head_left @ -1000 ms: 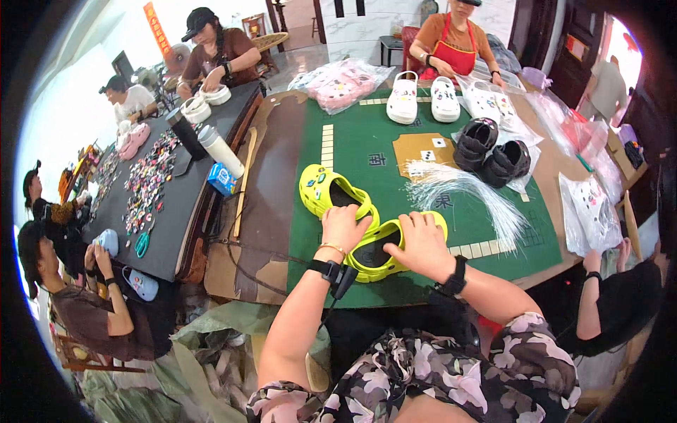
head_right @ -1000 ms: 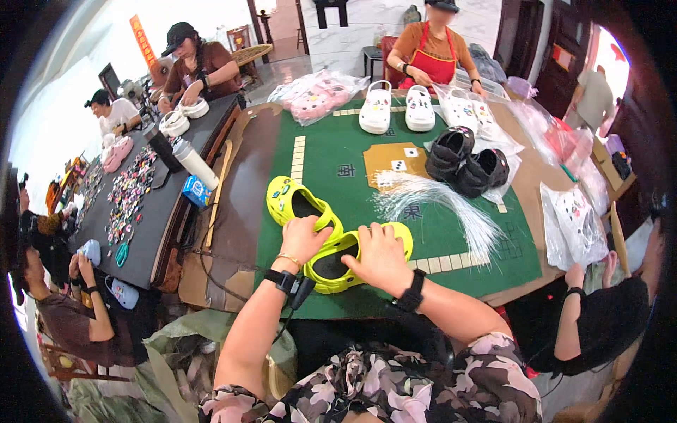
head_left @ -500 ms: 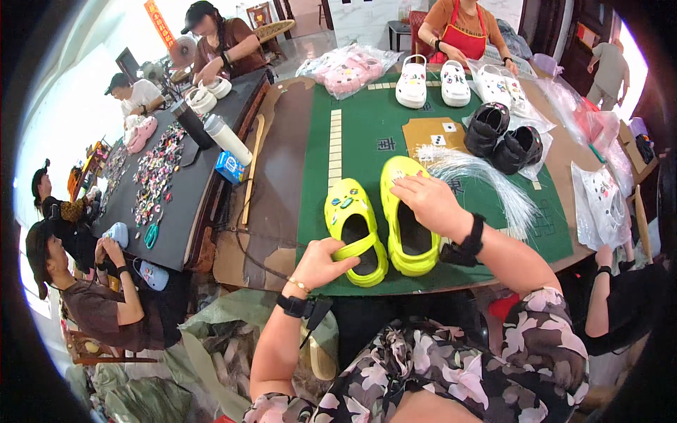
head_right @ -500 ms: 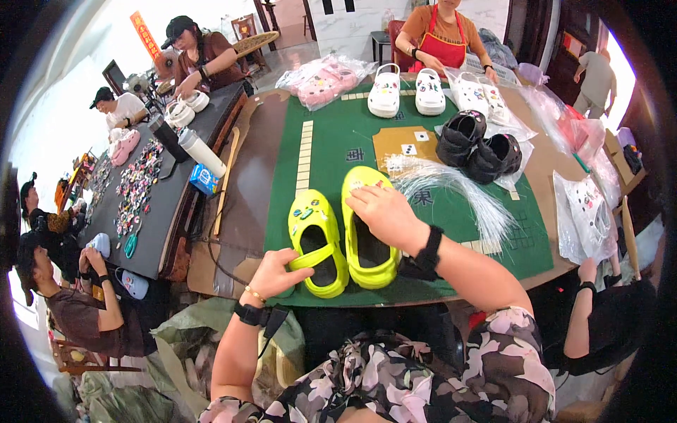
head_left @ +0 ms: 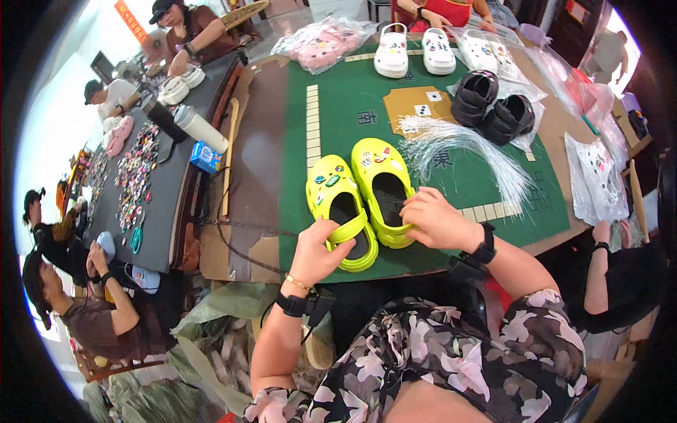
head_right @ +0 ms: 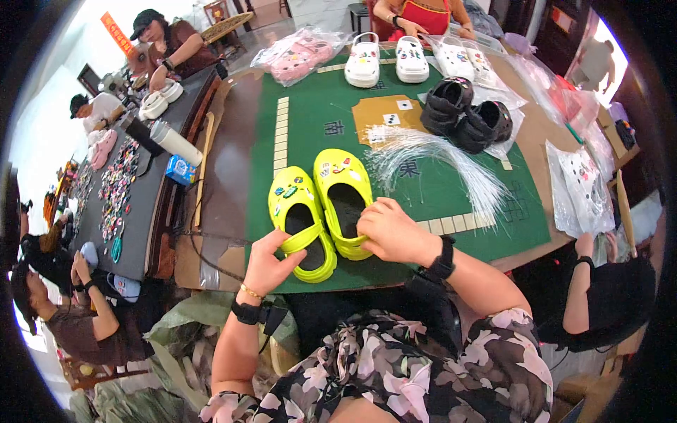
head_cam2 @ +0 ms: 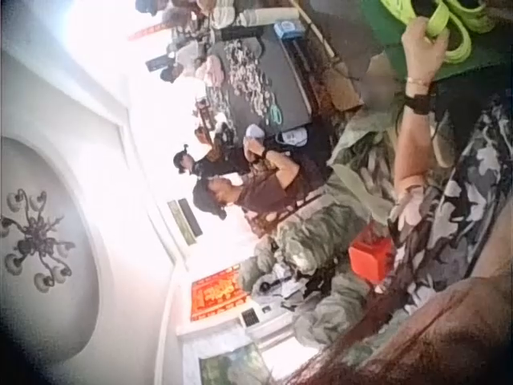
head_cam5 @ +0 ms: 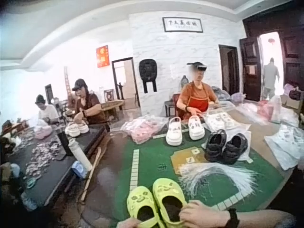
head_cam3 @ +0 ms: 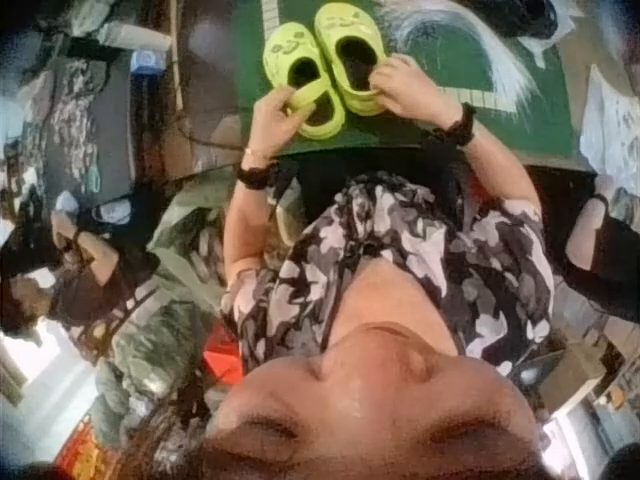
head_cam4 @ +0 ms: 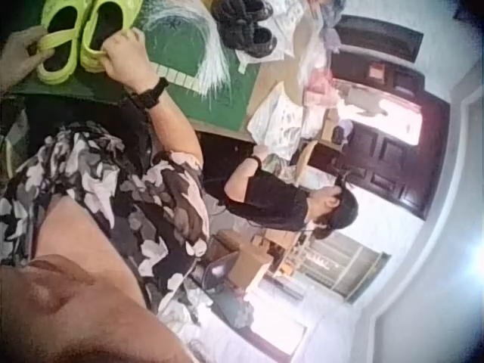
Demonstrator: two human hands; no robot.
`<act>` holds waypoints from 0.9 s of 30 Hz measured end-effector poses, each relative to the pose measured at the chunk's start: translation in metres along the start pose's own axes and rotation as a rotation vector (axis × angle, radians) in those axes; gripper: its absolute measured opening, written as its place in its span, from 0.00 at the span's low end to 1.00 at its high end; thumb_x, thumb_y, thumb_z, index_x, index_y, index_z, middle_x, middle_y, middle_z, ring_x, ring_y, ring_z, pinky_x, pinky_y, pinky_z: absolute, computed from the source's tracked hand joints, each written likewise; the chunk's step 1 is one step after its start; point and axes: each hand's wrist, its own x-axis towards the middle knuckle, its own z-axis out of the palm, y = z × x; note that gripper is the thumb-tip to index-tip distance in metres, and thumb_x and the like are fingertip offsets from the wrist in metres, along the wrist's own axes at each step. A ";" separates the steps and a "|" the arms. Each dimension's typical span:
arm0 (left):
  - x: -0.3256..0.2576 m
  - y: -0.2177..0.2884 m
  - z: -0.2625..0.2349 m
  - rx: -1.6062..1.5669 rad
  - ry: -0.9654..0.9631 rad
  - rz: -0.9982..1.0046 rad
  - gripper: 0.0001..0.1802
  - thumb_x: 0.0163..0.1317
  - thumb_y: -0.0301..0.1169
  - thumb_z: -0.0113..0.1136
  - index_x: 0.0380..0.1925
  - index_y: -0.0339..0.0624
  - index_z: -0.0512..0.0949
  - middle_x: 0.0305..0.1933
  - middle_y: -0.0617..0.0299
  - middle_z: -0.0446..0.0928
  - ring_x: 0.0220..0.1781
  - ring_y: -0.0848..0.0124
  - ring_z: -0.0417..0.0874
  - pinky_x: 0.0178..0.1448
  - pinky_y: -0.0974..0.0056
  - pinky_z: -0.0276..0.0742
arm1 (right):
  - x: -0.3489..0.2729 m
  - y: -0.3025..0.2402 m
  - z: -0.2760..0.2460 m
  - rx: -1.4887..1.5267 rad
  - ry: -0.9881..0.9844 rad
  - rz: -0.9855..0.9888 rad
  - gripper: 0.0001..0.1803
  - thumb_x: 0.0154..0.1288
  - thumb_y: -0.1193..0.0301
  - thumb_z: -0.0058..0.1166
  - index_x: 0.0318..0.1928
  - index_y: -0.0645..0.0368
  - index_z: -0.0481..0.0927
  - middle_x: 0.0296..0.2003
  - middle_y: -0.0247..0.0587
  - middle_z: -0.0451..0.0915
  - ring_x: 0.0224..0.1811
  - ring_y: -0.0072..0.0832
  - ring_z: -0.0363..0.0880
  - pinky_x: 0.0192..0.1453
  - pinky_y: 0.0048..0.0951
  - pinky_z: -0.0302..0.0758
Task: Manually attaching decorative charms and straps to plastic clog-style shoes.
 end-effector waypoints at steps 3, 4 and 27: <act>0.001 -0.003 0.002 0.090 -0.067 0.061 0.13 0.50 0.31 0.72 0.32 0.37 0.79 0.33 0.50 0.80 0.38 0.50 0.81 0.59 0.51 0.75 | 0.013 0.003 -0.005 0.254 0.069 0.178 0.10 0.59 0.68 0.61 0.39 0.57 0.77 0.37 0.43 0.78 0.47 0.43 0.76 0.61 0.43 0.65; 0.002 0.000 0.003 0.083 -0.079 0.073 0.13 0.50 0.31 0.72 0.32 0.37 0.79 0.33 0.50 0.80 0.38 0.50 0.81 0.59 0.51 0.75 | 0.018 0.005 -0.001 0.302 0.117 0.214 0.11 0.60 0.68 0.60 0.41 0.59 0.77 0.37 0.44 0.79 0.47 0.44 0.76 0.57 0.42 0.67; -0.008 0.014 -0.001 0.105 -0.028 -0.015 0.21 0.51 0.25 0.68 0.48 0.38 0.77 0.43 0.52 0.78 0.47 0.54 0.80 0.51 0.59 0.75 | -0.074 0.108 0.045 -0.097 0.144 0.350 0.06 0.57 0.69 0.55 0.28 0.53 0.84 0.29 0.42 0.81 0.35 0.43 0.81 0.40 0.43 0.78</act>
